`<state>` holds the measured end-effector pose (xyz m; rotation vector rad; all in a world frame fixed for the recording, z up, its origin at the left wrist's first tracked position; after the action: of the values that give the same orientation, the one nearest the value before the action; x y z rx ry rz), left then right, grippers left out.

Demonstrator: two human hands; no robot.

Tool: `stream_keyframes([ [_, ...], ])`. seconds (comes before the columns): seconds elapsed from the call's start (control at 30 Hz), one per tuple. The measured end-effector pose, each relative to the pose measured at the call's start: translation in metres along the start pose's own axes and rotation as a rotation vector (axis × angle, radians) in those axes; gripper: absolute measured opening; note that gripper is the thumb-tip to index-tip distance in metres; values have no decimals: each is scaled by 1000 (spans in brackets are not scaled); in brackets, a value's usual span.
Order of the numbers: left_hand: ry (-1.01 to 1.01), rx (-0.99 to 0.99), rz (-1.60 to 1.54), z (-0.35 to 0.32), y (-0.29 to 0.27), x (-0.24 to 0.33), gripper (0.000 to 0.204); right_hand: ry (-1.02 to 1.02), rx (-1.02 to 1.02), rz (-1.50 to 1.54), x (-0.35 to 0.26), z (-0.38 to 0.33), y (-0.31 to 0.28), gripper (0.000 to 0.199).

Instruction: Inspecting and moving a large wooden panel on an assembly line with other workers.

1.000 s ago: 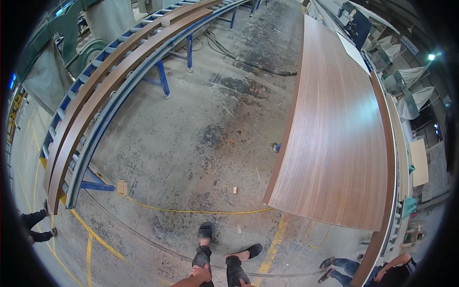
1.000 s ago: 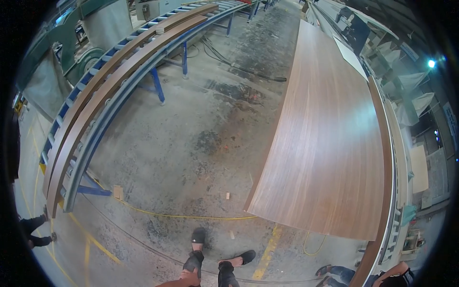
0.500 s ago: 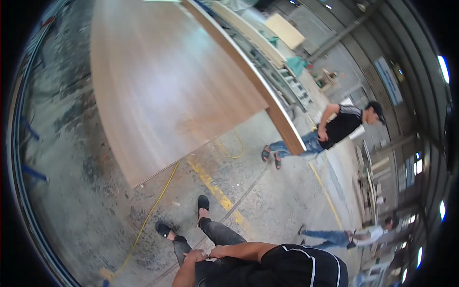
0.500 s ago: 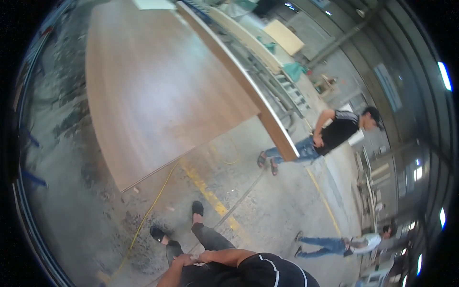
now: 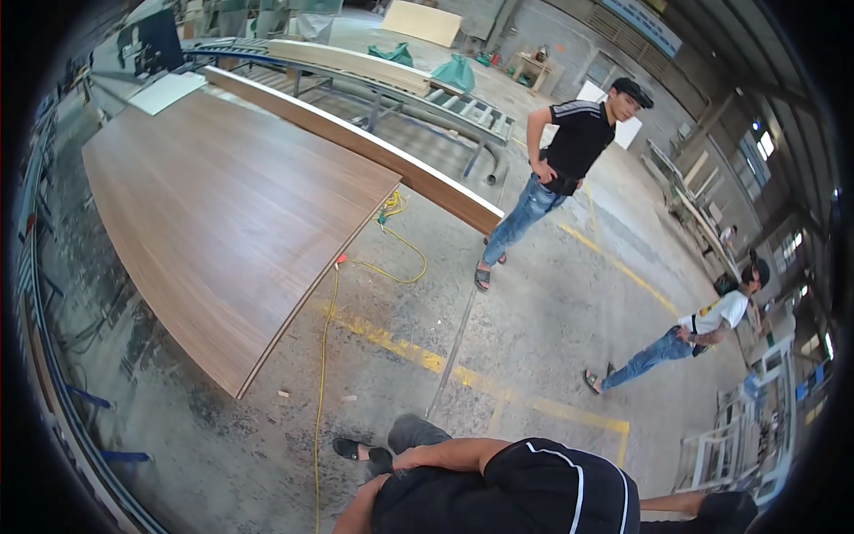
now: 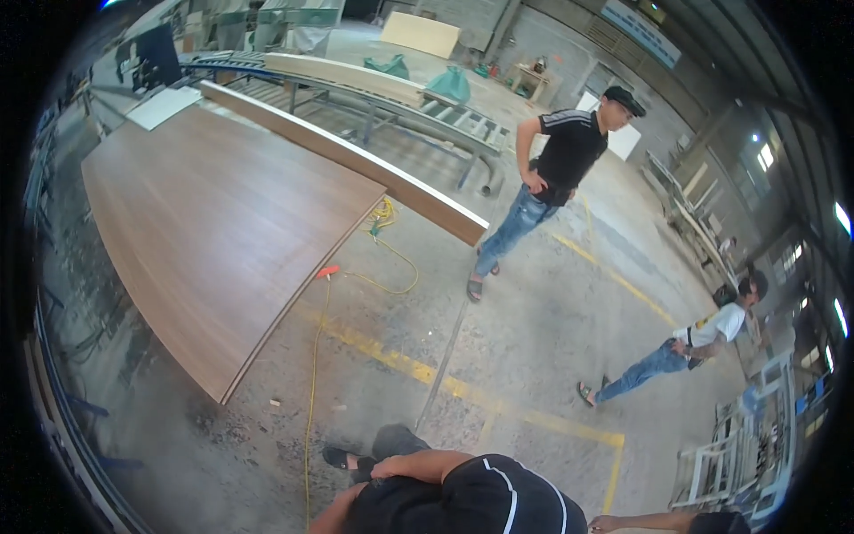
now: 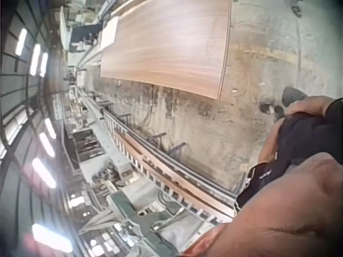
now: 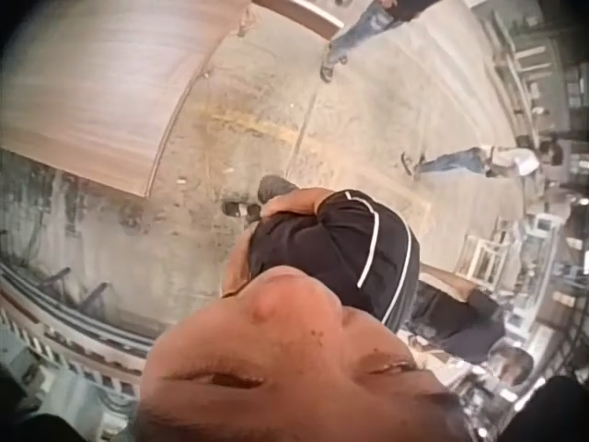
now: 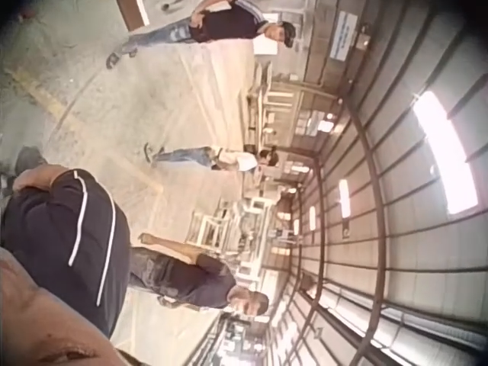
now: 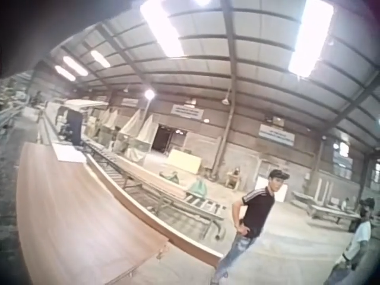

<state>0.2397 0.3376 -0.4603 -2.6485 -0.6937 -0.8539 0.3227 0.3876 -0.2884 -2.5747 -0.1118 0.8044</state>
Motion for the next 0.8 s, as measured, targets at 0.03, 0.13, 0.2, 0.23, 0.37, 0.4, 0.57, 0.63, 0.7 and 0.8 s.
stream_keyframes([
  [0.03, 12, 13, -32, -6, -4, 4, 57, 1, 21, 6, 8, 2, 5, 45],
  [0.13, 51, 23, 172, -25, -15, -3, 55, -76, 194, 117, 12, 4, 6, 41],
  [0.2, 87, 50, 319, -23, -13, 26, 53, -104, 238, 80, 11, 8, 13, 41],
  [0.23, 103, 57, 394, -34, -9, 29, 52, -120, 274, 56, 13, 11, 22, 42],
  [0.37, 154, 77, 626, -58, -3, 65, 49, -145, 386, 123, 20, 16, 61, 40],
  [0.4, 191, 136, 682, -65, -11, 68, 45, -105, 412, 219, 33, 22, 71, 39],
  [0.57, 277, 125, 795, -104, -9, 100, 40, 4, 822, 555, 64, -14, 75, 39],
  [0.63, 346, 111, 855, -101, -8, 90, 41, 58, 841, 560, 69, -41, 70, 41],
  [0.7, 372, 101, 874, -93, -10, 75, 43, 171, 798, 488, 82, -61, 80, 41],
  [0.8, 206, 63, 602, -90, -24, 71, 44, 260, 863, 407, 131, -85, 109, 40],
])
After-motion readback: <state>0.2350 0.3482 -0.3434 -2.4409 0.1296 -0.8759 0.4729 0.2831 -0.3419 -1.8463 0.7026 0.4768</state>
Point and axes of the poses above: each hand's wrist, its own z-axis towards the middle knuckle, its own y-axis out of the palm, x = y × z, the point moved 10 cm from there along z, towards the middle knuckle, and after that the axes turned 15 degrees about x, right-handed, at the moved point
